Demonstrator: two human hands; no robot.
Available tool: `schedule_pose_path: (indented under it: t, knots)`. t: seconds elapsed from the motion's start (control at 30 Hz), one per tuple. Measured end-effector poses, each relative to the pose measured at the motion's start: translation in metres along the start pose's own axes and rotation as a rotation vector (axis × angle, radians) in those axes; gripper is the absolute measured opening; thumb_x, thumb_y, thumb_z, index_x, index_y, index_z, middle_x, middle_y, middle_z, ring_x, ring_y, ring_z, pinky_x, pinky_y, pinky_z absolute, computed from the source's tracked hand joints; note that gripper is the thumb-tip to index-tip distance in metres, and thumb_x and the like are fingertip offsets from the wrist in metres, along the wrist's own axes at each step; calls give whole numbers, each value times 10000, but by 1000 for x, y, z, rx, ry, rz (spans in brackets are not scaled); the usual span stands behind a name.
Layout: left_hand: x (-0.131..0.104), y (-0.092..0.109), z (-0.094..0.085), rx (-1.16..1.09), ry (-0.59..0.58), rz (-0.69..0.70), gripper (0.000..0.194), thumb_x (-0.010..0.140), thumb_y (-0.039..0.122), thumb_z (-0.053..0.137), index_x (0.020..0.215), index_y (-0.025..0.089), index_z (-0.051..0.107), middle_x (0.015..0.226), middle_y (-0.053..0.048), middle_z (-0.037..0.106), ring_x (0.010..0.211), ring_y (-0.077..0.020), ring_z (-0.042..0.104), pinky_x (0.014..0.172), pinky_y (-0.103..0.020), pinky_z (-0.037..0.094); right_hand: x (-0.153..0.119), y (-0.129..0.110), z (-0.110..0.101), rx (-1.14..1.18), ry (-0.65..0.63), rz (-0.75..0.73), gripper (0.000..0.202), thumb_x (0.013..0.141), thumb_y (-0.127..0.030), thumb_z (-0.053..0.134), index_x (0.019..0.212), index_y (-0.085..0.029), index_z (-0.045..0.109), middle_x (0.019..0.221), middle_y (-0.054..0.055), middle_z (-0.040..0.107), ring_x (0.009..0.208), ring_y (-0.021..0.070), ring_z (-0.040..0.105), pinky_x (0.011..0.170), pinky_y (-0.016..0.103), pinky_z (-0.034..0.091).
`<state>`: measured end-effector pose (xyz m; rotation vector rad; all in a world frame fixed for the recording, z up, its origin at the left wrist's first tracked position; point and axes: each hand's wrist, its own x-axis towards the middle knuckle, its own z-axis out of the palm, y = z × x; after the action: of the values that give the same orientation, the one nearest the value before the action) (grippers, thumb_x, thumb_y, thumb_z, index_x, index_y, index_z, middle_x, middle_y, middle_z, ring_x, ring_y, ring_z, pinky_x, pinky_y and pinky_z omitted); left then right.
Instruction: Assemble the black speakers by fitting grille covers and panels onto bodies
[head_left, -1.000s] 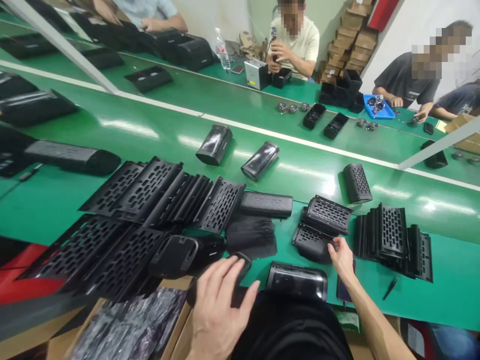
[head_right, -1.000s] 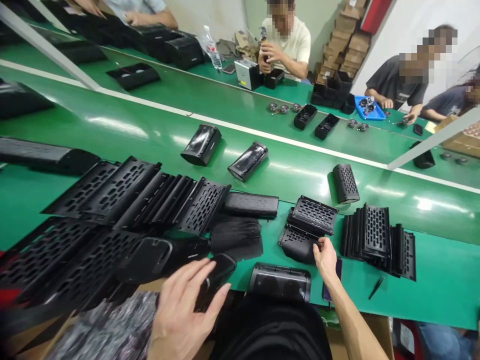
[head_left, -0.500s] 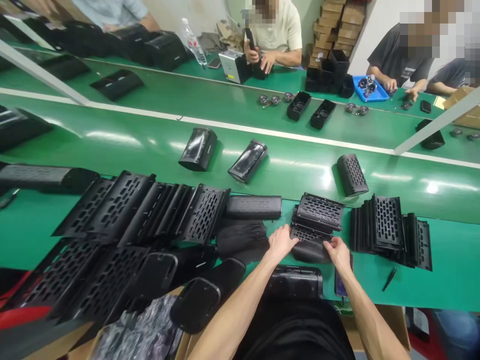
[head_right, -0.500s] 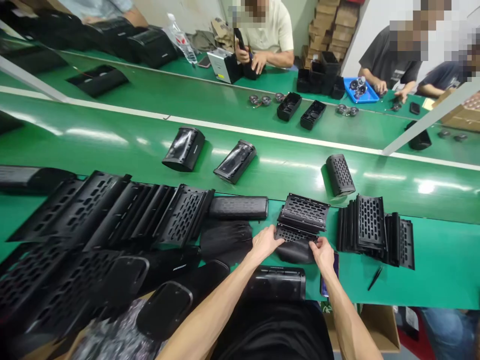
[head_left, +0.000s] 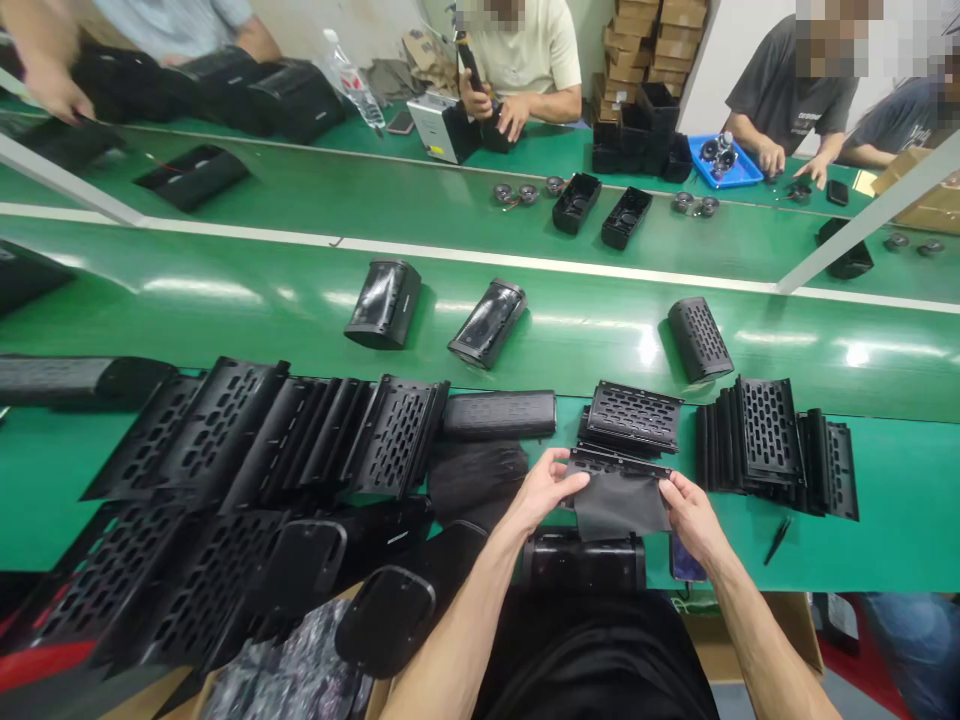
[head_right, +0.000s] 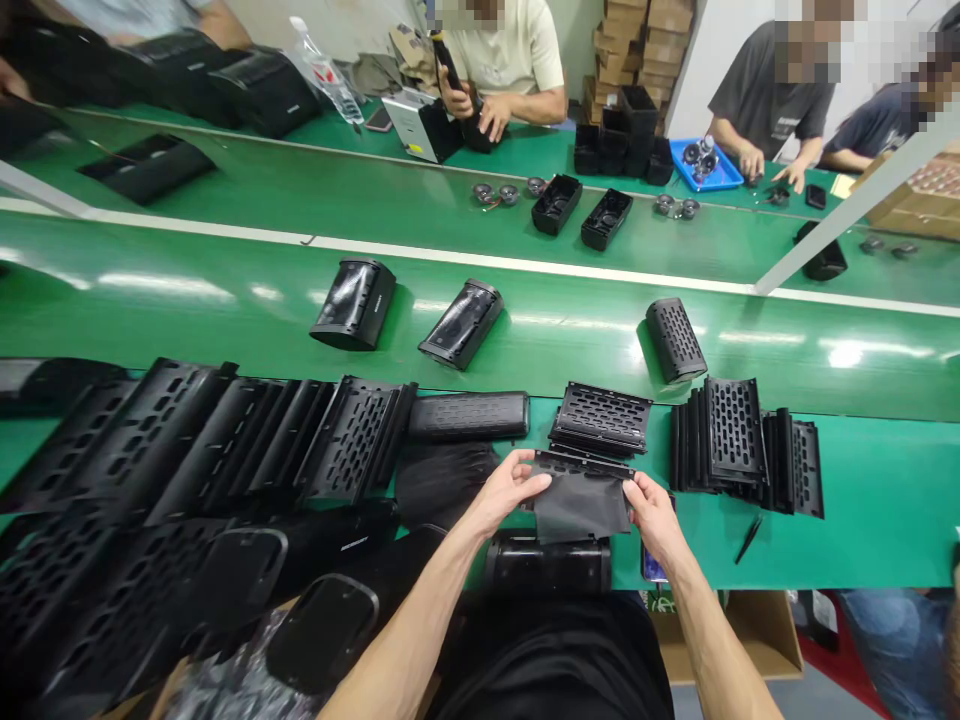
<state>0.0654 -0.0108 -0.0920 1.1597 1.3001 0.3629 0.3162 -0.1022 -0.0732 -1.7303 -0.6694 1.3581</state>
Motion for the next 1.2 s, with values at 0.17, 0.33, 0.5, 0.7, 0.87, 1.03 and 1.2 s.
schedule_pose_path:
  t: [0.17, 0.33, 0.5, 0.7, 0.87, 1.03, 1.2]
  knots:
    - [-25, 12, -10, -176, -45, 78, 412, 787, 512, 738, 1013, 187, 622, 597, 90, 500, 523, -105, 523, 532, -214, 418, -10, -18, 8, 130, -105, 43, 468, 728, -679, 793, 853, -249, 655, 777, 36, 737, 644, 212, 654, 622, 329, 542]
    - [-40, 20, -17, -250, -15, 88, 402, 895, 591, 624, 873, 190, 614, 539, 92, 470, 411, -79, 414, 439, -211, 348, -19, -32, 16, 155, -124, 37, 447, 685, -605, 863, 855, -241, 666, 854, 51, 764, 775, 242, 700, 744, 356, 567]
    - [-45, 19, -18, -368, -60, 136, 413, 818, 530, 746, 1009, 181, 636, 771, 33, 641, 495, -70, 484, 497, -209, 399, -23, -35, 18, 114, -85, 32, 457, 743, -641, 816, 832, -228, 644, 812, 42, 756, 732, 234, 681, 715, 351, 554]
    - [-47, 20, -16, -319, 15, 145, 356, 865, 529, 689, 926, 182, 636, 676, 61, 571, 461, -62, 411, 461, -201, 332, -28, -40, 18, 97, -101, 3, 474, 731, -654, 814, 918, -235, 694, 952, 72, 780, 888, 276, 704, 791, 369, 568]
    - [-49, 25, -15, -315, -14, 189, 355, 859, 512, 699, 973, 178, 667, 780, 18, 660, 609, -110, 545, 578, -220, 433, -30, -41, 18, 74, -80, -25, 441, 772, -641, 780, 911, -232, 693, 954, 75, 779, 891, 279, 702, 786, 371, 568]
    - [-50, 27, -15, -376, -48, 186, 380, 843, 510, 706, 1023, 176, 680, 900, -30, 713, 812, -179, 646, 776, -283, 512, -28, -38, 15, 41, -24, -40, 436, 805, -655, 749, 841, -226, 683, 790, 39, 740, 717, 232, 651, 684, 341, 549]
    - [-49, 25, -14, -329, 18, 196, 334, 870, 497, 689, 955, 174, 690, 837, -4, 672, 764, -155, 596, 735, -261, 478, -30, -40, 14, 10, 3, -59, 470, 806, -688, 732, 817, -221, 681, 746, 29, 716, 705, 225, 630, 653, 320, 537]
